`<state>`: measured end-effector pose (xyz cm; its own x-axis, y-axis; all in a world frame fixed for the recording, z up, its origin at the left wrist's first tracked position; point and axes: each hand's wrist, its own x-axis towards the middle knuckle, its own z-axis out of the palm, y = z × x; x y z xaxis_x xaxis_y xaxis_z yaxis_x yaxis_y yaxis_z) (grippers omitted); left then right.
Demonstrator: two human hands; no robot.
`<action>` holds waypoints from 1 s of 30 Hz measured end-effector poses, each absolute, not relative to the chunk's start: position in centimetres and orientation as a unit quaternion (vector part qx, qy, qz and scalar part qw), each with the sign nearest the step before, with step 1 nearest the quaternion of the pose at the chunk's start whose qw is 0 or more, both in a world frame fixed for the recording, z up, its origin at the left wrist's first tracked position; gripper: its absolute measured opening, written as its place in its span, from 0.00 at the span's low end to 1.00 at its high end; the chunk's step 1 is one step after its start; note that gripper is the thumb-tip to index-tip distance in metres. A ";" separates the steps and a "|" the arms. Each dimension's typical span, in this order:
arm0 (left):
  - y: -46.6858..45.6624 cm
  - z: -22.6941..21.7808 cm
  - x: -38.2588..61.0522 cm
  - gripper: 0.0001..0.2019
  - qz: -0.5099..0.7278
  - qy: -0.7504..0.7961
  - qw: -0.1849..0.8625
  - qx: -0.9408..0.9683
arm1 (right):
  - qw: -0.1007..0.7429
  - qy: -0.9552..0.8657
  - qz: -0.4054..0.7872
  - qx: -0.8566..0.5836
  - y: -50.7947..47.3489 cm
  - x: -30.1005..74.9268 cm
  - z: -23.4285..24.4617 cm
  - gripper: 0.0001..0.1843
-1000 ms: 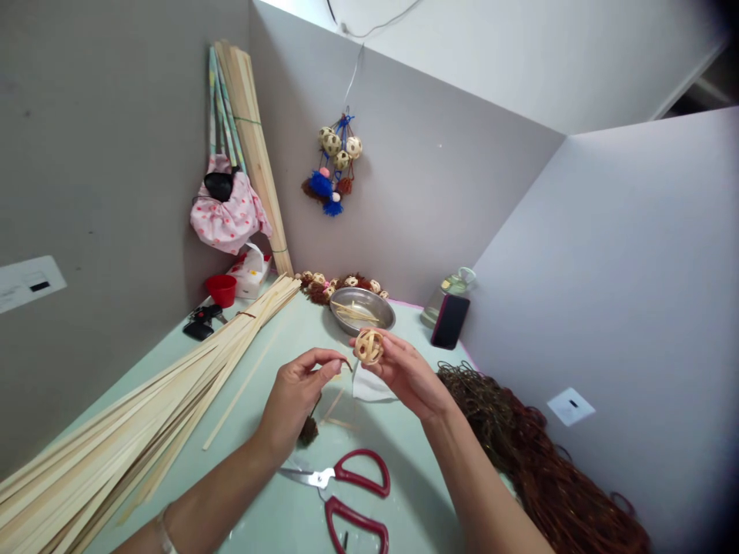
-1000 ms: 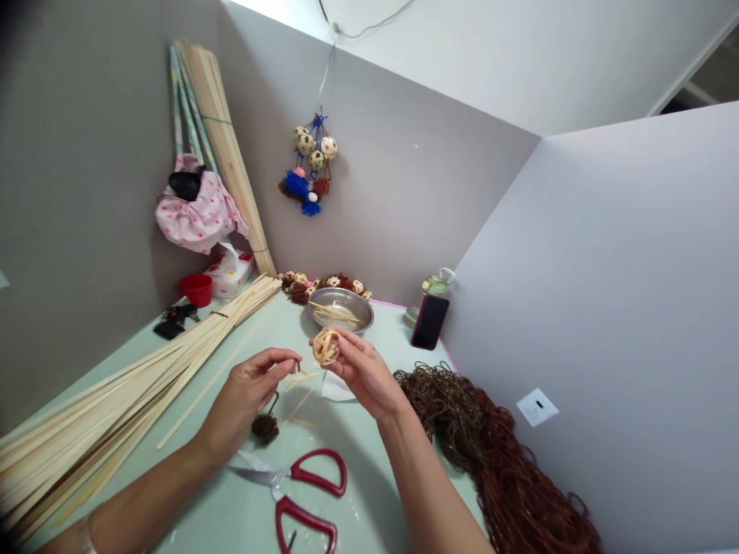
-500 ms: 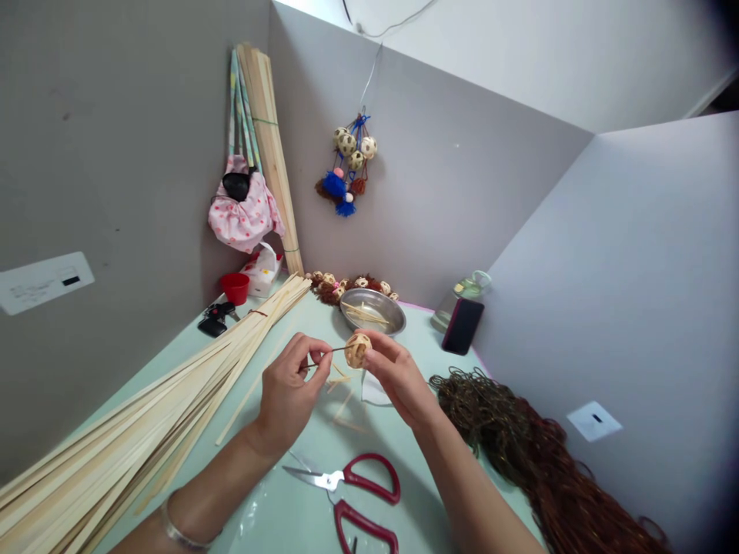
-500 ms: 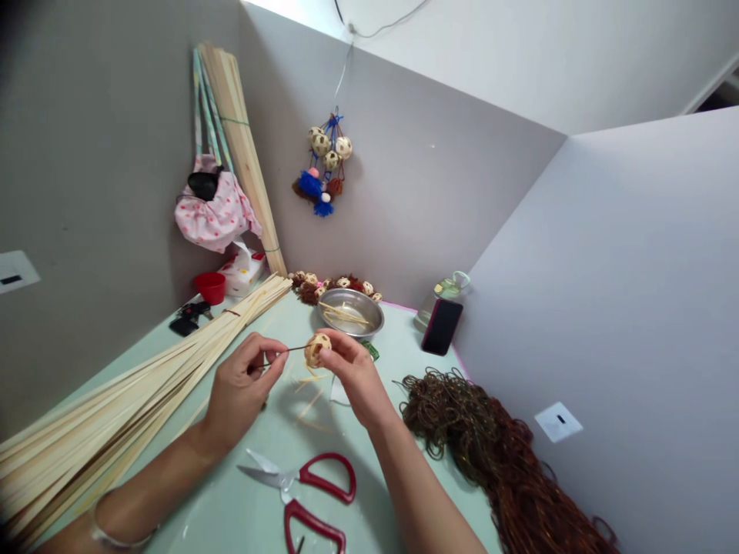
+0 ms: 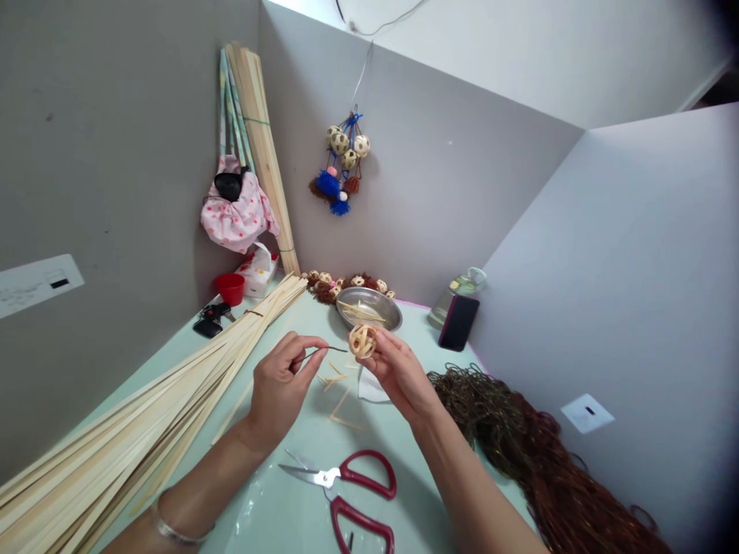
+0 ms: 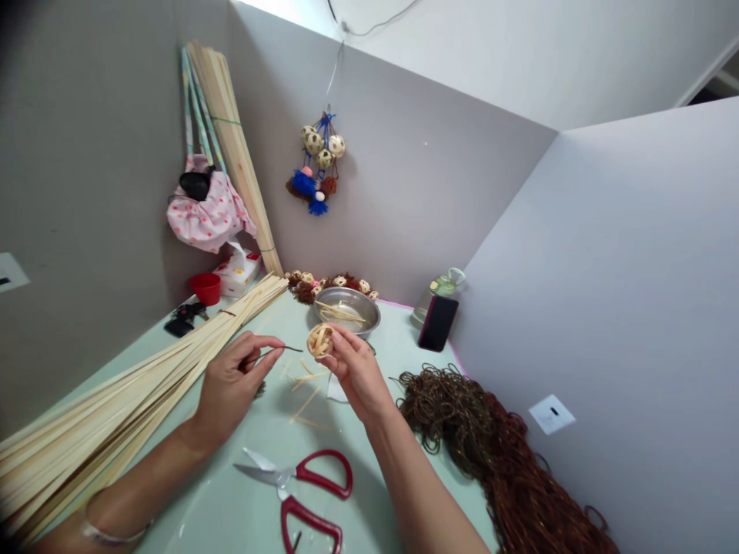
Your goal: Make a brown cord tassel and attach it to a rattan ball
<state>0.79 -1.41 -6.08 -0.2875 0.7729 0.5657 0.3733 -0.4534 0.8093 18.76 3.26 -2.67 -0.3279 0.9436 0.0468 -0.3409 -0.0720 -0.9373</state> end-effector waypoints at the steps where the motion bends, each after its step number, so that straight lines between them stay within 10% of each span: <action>1: -1.5 -6.1 0.8 0.06 0.625 0.496 0.155 0.583 | 0.480 -0.467 0.670 -0.321 3.4 18.8 -2.8 0.19; 30: -1.4 -7.0 1.0 0.06 0.525 0.540 0.126 0.645 | 0.405 -0.436 0.716 -0.366 3.2 17.1 -5.3 0.21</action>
